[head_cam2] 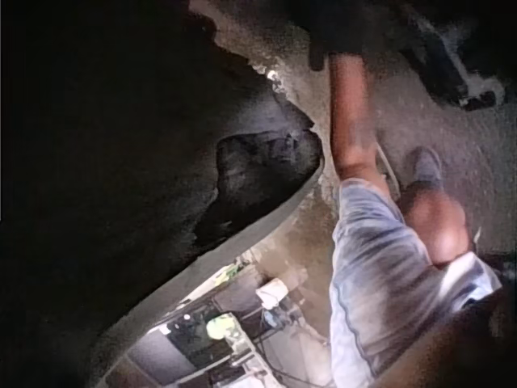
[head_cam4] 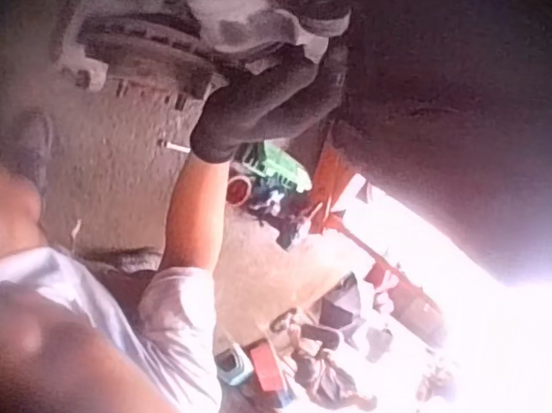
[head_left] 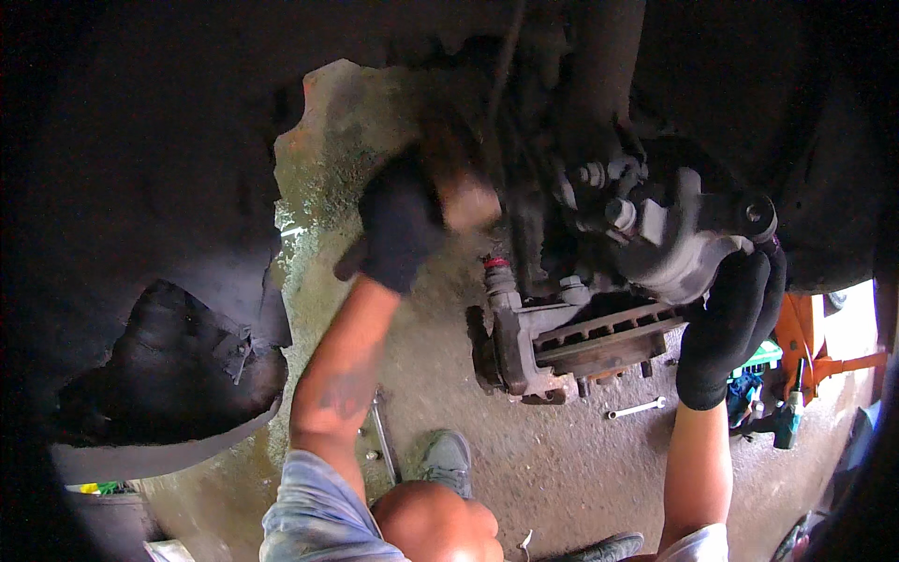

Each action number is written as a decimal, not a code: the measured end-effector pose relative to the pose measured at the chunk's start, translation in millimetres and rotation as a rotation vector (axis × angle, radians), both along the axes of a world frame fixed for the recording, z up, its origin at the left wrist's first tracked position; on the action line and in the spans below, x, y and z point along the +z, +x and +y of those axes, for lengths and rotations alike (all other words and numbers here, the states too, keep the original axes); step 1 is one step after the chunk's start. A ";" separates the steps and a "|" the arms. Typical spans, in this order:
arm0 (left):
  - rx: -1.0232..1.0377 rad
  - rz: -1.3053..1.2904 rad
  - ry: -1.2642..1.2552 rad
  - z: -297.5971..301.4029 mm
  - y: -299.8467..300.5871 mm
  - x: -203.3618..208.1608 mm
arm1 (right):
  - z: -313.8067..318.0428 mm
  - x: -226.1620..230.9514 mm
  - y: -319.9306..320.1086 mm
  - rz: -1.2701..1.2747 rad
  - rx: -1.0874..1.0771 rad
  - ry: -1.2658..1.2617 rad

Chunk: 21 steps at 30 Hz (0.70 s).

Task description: The person applies red grease to a brake caliper guide pin and then installs the brake caliper onto the brake rotor. They secure the caliper by tightening bolts with a wrench.

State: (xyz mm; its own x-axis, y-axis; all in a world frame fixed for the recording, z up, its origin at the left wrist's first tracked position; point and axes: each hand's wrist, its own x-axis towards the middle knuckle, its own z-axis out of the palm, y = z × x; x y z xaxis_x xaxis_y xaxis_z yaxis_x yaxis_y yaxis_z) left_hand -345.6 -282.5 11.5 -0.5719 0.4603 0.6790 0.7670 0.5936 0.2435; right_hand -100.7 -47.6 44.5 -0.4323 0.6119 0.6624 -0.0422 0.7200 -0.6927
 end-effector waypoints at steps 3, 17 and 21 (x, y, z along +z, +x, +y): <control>-0.168 -0.027 0.009 2.3 19.5 0.8 | 2.6 -4.4 1.9 -0.046 -0.071 0.133; -0.198 -0.303 0.129 -3.6 21.1 -3.5 | 5.4 2.0 -3.9 0.153 0.133 -0.039; -0.110 -0.235 -0.024 -17.5 8.8 -12.1 | 1.0 0.7 -1.8 0.156 0.107 -0.118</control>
